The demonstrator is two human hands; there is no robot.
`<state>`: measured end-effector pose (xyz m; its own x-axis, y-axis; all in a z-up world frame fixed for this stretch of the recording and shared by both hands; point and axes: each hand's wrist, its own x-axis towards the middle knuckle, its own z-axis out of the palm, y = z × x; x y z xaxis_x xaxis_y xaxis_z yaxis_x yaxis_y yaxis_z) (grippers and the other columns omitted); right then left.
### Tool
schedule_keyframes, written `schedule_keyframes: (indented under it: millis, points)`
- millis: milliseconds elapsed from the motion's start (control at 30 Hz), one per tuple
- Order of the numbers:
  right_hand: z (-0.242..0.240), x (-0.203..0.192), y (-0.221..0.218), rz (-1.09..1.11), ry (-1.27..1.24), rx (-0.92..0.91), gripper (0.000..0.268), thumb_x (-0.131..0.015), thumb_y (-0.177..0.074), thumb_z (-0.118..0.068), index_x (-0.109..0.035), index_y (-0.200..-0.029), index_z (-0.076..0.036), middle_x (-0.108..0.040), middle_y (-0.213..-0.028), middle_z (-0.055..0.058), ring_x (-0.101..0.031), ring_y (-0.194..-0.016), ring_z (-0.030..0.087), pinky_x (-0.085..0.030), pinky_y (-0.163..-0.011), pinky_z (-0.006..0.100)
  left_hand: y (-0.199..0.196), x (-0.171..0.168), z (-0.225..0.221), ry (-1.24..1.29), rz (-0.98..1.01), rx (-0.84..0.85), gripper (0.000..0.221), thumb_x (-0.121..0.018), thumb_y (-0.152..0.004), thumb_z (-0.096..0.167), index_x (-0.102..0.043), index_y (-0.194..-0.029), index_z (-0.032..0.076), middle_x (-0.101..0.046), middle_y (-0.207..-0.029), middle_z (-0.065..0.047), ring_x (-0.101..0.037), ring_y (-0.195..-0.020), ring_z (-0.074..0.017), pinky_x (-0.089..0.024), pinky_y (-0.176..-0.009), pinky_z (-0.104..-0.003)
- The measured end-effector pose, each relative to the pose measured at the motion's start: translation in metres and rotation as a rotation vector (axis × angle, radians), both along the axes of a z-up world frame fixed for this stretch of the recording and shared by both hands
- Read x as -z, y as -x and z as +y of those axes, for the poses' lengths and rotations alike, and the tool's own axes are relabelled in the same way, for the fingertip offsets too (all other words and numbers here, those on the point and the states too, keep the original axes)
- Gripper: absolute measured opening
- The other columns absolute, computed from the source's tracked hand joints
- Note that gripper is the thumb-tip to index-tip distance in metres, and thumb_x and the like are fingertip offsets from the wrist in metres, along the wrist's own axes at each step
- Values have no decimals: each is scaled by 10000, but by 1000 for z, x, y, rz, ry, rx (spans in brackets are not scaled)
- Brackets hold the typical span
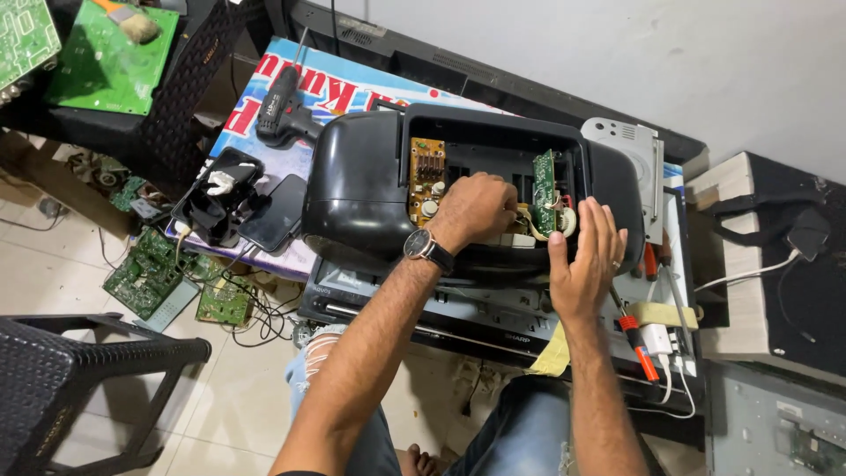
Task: Removing internal circuit boards and components from a black electronic device using a screwdriver
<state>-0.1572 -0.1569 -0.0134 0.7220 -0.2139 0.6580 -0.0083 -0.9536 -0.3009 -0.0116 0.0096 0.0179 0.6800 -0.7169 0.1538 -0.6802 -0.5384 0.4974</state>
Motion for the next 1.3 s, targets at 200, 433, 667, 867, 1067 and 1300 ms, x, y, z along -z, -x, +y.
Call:
schedule_keyframes:
  millis: [200, 433, 667, 867, 1067, 1300]
  points:
    - [-2, 1, -2, -40, 18, 0, 459, -525, -1084, -457, -613, -1413, -149, -527, -1529, 86, -441, -1455, 313, -144, -1222, 542, -2, 0, 0, 4, -11, 16, 198, -702, -876, 342, -765, -874, 154, -718, -870, -85, -710, -951, -342, -601, -813, -490]
    - [2, -7, 2, -25, 5, 14, 458, -508, -1092, -442, -617, -1434, -158, -510, -1543, 81, -428, -1461, 318, -143, -1219, 554, 5, -15, 4, 10, 24, 44, 179, -692, -894, 292, -765, -872, 130, -705, -864, -116, -703, -928, -368, -602, -801, -495]
    - [2, -13, 6, -121, -164, -45, 383, -618, -1047, -406, -646, -1349, -171, -549, -1502, 65, -450, -1450, 328, -128, -1226, 551, 8, -28, 7, 0, 51, 98, 208, -652, -943, 266, -760, -931, 89, -672, -847, -131, -688, -890, -366, -601, -788, -489]
    - [-6, -4, 11, -189, -284, -86, 289, -662, -1022, -379, -660, -1199, -151, -621, -1438, 53, -505, -1427, 306, -150, -1246, 491, 9, -28, 4, -1, 51, 102, 199, -666, -949, 251, -742, -941, 68, -649, -832, -137, -677, -862, -373, -598, -759, -495]
    - [-12, -6, 12, -149, -134, -96, 375, -627, -1041, -314, -656, -1360, -118, -571, -1514, 85, -464, -1465, 302, -123, -1256, 446, 2, -18, -1, 6, 55, 98, 193, -679, -959, 265, -729, -936, 80, -608, -803, -107, -660, -823, -339, -588, -728, -467]
    - [-17, -3, 9, -177, -161, -84, 358, -592, -1049, -324, -657, -1345, -133, -577, -1492, 85, -475, -1449, 309, -130, -1250, 475, 4, -21, -4, -24, 40, 87, 182, -680, -963, 252, -723, -930, 77, -605, -794, -103, -658, -818, -328, -580, -724, -446]
